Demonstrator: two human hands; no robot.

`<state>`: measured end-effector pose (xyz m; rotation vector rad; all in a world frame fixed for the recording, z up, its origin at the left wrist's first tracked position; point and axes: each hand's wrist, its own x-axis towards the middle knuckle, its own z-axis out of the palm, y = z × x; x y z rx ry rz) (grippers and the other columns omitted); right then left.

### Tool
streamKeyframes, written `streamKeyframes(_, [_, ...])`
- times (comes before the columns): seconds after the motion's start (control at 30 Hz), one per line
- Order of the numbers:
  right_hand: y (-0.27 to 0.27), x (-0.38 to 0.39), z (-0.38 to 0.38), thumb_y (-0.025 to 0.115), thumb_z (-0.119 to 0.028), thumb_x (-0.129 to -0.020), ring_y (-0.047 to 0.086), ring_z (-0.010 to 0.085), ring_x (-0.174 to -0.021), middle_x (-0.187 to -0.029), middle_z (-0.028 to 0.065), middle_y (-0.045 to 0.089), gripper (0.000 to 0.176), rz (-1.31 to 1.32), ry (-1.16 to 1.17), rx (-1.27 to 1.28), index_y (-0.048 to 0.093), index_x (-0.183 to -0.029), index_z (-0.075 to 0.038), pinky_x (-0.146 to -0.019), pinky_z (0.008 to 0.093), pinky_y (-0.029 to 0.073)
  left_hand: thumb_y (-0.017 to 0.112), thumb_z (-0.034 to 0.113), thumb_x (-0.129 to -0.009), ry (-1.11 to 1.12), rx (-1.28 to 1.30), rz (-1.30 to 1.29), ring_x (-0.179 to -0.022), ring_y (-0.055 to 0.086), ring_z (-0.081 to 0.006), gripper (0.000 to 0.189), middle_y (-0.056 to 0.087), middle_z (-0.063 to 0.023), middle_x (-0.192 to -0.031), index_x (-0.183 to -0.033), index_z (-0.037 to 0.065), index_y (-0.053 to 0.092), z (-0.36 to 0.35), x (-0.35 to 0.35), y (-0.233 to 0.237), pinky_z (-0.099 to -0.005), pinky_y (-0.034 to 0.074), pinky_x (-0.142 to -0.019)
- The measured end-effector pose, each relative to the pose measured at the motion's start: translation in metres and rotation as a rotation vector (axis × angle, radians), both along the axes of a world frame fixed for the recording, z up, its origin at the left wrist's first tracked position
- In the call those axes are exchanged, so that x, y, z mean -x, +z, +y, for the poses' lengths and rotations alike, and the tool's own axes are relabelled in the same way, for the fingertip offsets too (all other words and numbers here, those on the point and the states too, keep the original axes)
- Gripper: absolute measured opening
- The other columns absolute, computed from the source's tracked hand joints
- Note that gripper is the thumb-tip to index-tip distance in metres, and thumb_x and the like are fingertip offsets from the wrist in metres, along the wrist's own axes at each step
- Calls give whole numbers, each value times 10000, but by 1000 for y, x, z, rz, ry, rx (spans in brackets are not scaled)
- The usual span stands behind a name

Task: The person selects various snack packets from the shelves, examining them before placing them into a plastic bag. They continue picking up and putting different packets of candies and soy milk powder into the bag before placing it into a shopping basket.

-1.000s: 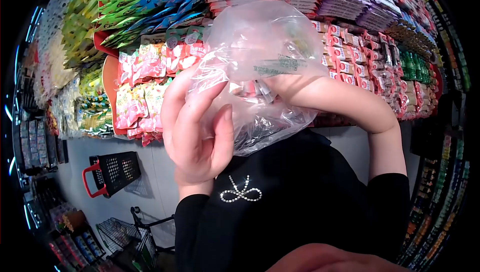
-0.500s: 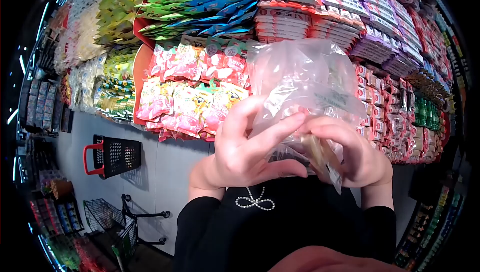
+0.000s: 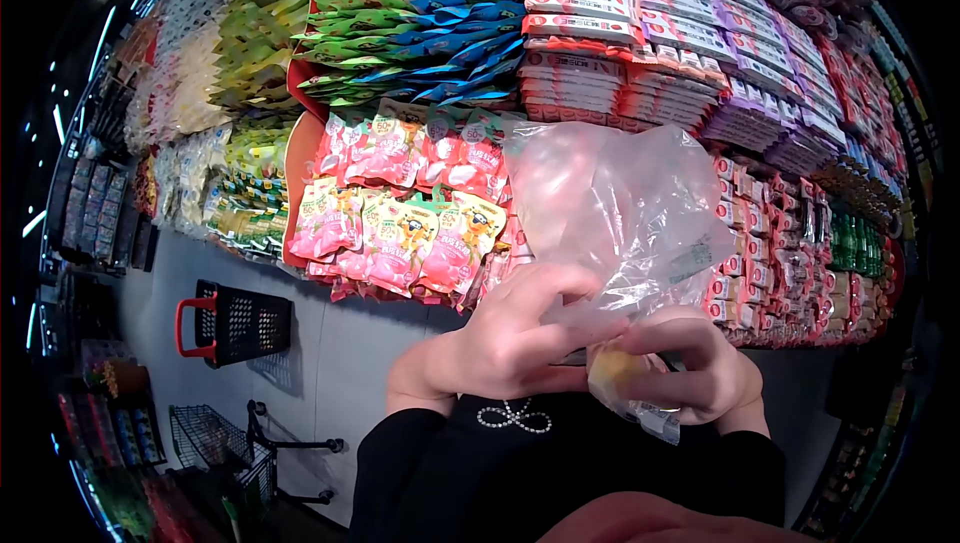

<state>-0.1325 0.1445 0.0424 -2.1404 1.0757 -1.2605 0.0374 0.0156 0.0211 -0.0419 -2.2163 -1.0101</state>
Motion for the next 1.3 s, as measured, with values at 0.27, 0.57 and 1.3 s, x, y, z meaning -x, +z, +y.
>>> streamKeyframes(0.27, [-10,9,14,733,-501,-593,458,272,-966,-1085,122,462,768,161,-493,432,449,-1187,-105,-909,424,354,673,-21,-551,22,91,177,-757,502,-220,267,480,-67,-874,-801,75,680,-6,1,-3,-324,418,-675])
streamKeyframes(0.57, [-4,29,-5,592,-22,-645,403,341,-1160,-1243,190,430,270,351,-1026,8,554,-911,9,-979,413,277,727,112,-618,-138,-191,254,-878,448,-251,242,456,-95,-947,-843,70,647,-17,-14,-10,-334,379,-768])
streamKeyframes(1.3, [-2,70,-35,406,-49,-889,615,155,-697,-921,168,572,77,-498,-562,-81,401,-921,21,-623,211,466,690,197,-721,19,-793,612,-1125,435,-369,212,446,-245,-1192,-793,78,530,10,-25,-2,-479,420,-884])
